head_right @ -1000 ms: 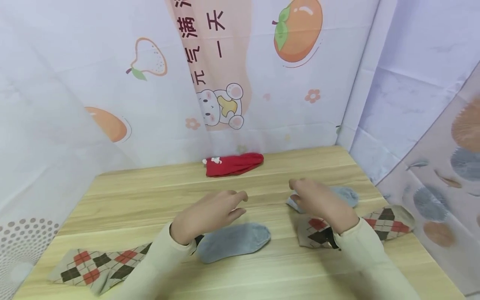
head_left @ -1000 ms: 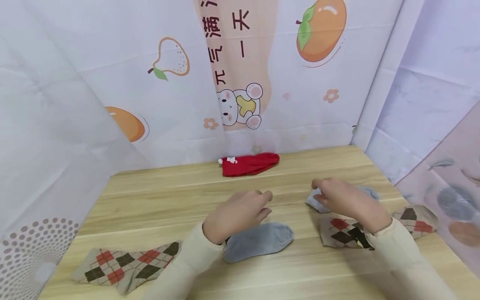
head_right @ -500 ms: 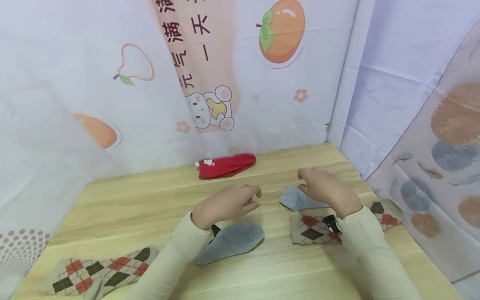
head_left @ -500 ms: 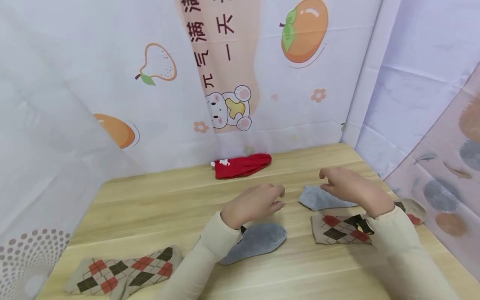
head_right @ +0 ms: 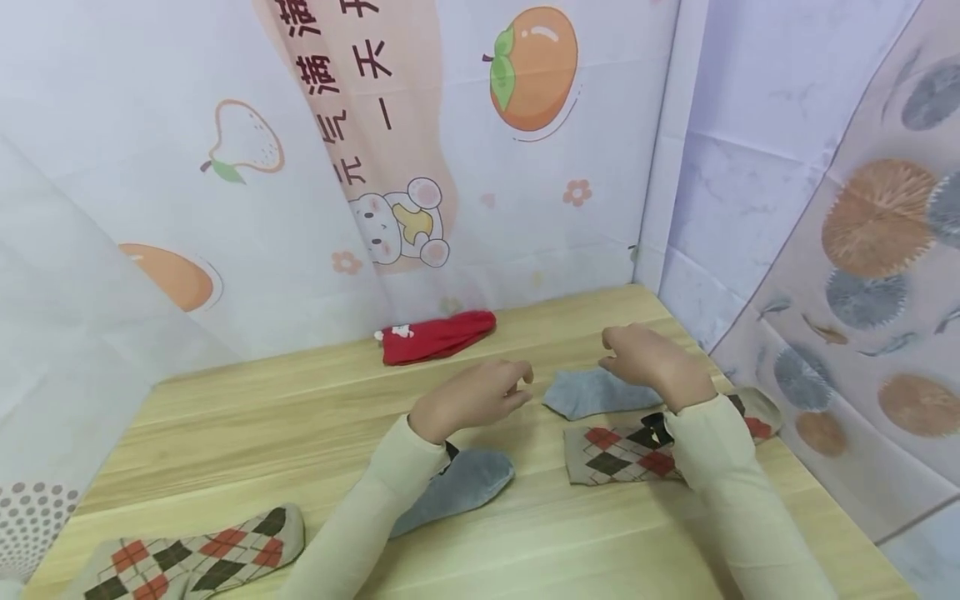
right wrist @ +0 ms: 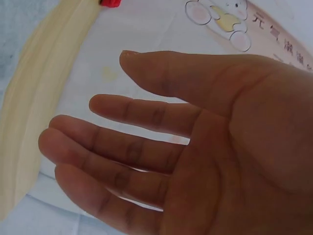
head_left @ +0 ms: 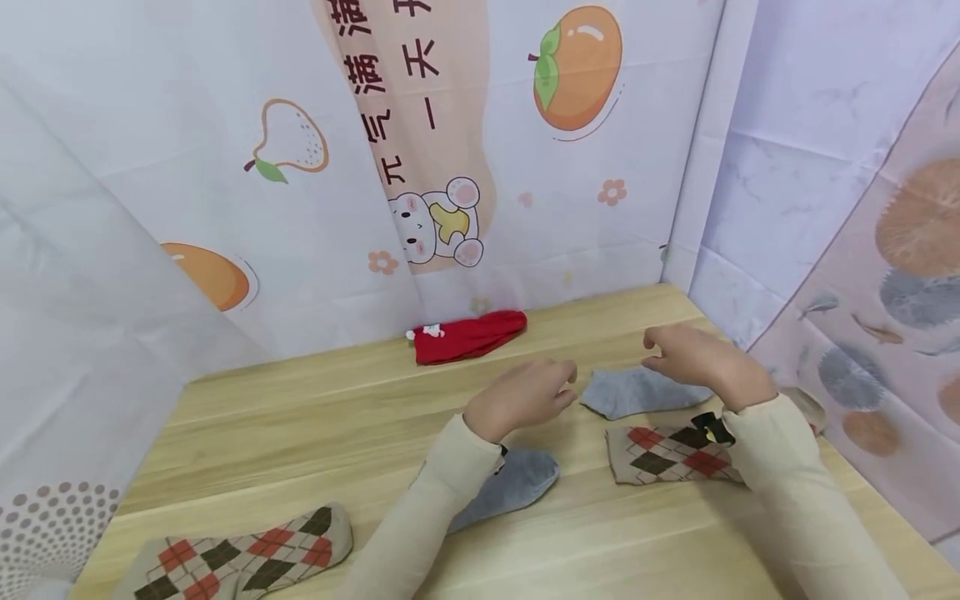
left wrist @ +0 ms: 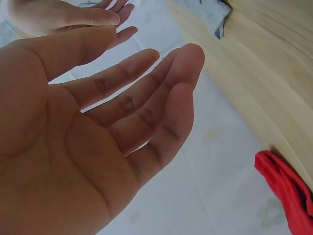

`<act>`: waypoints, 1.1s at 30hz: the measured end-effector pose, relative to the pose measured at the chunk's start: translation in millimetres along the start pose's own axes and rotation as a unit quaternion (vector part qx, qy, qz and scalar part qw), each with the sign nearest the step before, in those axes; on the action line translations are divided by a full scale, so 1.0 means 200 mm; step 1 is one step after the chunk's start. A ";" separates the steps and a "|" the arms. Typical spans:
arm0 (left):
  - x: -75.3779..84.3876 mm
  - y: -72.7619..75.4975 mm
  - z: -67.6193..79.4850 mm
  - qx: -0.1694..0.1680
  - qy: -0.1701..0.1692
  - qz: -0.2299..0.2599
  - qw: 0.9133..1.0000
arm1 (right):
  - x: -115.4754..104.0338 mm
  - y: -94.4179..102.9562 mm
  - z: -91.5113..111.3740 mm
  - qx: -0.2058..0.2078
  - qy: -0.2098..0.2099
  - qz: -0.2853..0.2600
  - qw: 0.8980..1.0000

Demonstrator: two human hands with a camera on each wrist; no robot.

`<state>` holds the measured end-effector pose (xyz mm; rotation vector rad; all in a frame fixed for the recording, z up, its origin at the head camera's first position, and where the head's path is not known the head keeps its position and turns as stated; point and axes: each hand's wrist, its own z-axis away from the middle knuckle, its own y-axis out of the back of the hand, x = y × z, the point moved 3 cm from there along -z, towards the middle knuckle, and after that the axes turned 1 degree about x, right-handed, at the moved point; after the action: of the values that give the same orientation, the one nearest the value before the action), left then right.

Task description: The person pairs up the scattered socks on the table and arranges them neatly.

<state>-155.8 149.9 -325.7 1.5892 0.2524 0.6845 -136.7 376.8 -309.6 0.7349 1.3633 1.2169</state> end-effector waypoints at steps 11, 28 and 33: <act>0.02 -0.03 -0.17 0.044 -0.006 -0.034 0.998 | 0.12 0.02 -0.04 0.002 -0.021 0.022 1.000; 0.11 -0.24 -0.32 0.054 0.004 -0.075 0.996 | 0.34 -0.03 -0.02 -0.008 -0.059 0.001 0.998; 0.09 -0.25 -0.32 0.053 0.013 -0.093 0.994 | 0.37 -0.04 -0.03 -0.016 -0.067 0.002 0.998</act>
<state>-165.3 221.1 -369.7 1.6341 0.4560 0.5548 -155.4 441.2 -341.2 0.7823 1.2290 1.1684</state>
